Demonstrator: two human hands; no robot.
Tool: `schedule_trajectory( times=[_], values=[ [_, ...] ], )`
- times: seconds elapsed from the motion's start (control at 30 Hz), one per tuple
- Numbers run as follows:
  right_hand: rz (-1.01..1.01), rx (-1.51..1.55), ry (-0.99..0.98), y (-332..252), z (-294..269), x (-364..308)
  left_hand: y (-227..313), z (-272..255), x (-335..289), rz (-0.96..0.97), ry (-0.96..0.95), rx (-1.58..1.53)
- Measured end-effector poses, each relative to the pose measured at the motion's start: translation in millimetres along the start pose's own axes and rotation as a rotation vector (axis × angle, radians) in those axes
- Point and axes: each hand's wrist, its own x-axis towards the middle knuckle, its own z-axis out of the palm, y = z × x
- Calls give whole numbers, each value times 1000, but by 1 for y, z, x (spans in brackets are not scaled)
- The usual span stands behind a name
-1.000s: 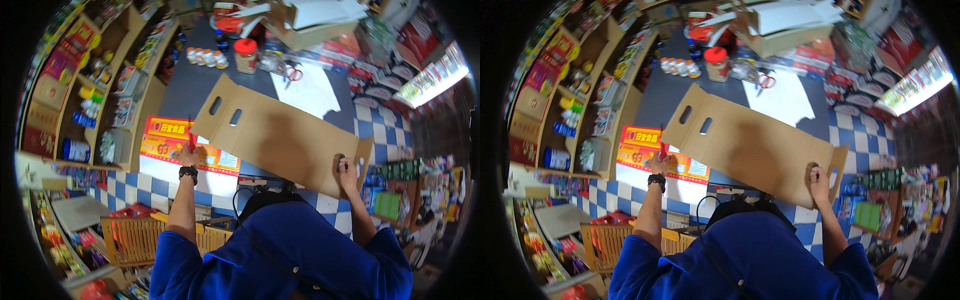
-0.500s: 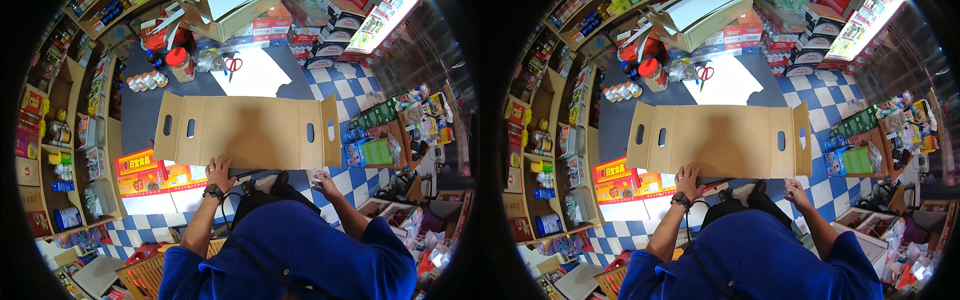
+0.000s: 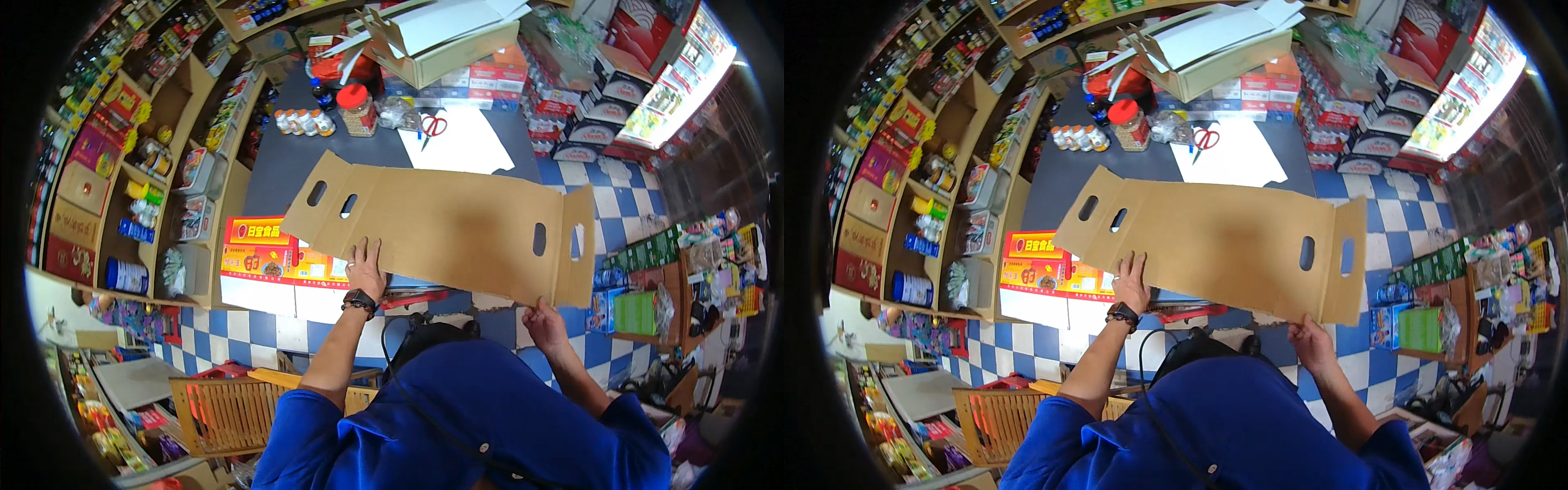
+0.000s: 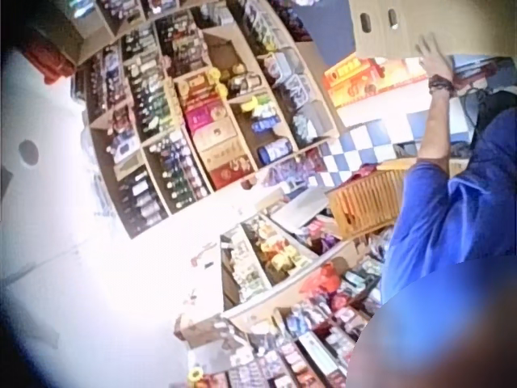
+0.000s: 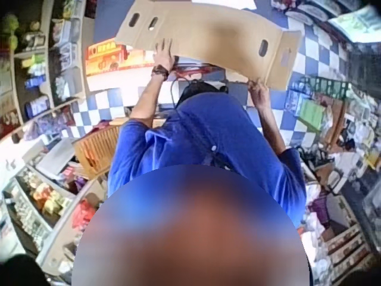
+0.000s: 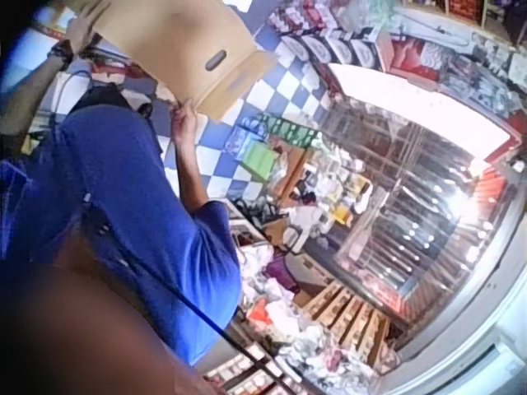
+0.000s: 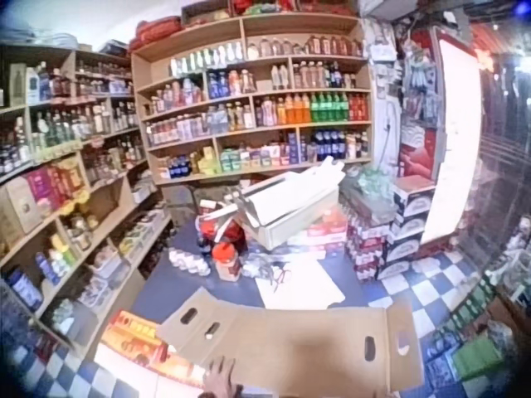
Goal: The person folds a flat cardboard piece into a box shape, aligns the edges, and secures them with clear packing tape. The person uses scissors to cut the tape and repeatedly smooths the taped seams. The finished box is placed on the counter.
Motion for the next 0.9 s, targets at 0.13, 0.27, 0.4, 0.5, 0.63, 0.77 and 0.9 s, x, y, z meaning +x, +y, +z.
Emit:
schedule_trajectory(
  times=[0.13,0.27,0.4,0.5,0.63,0.77,0.9],
  values=[
    [36,34,-83,-12,-17,-17,10,-20,-7,51,179,-12],
    [0,-61,-137,-30,-40,-24,34,-54,-25,117,348,22],
    [-23,-86,-234,-55,-53,-19,61,-88,-48,18,500,-76],
    [3,-13,-291,-76,-48,-9,72,-111,-66,-124,762,-133],
    [0,-89,-408,-98,-22,6,63,-144,-95,-561,1084,-1052],
    [-7,-178,-531,-102,9,14,34,-173,-137,-129,938,-2050],
    [49,-167,-554,-99,25,13,14,-177,-165,-303,902,-2057]
  ],
)
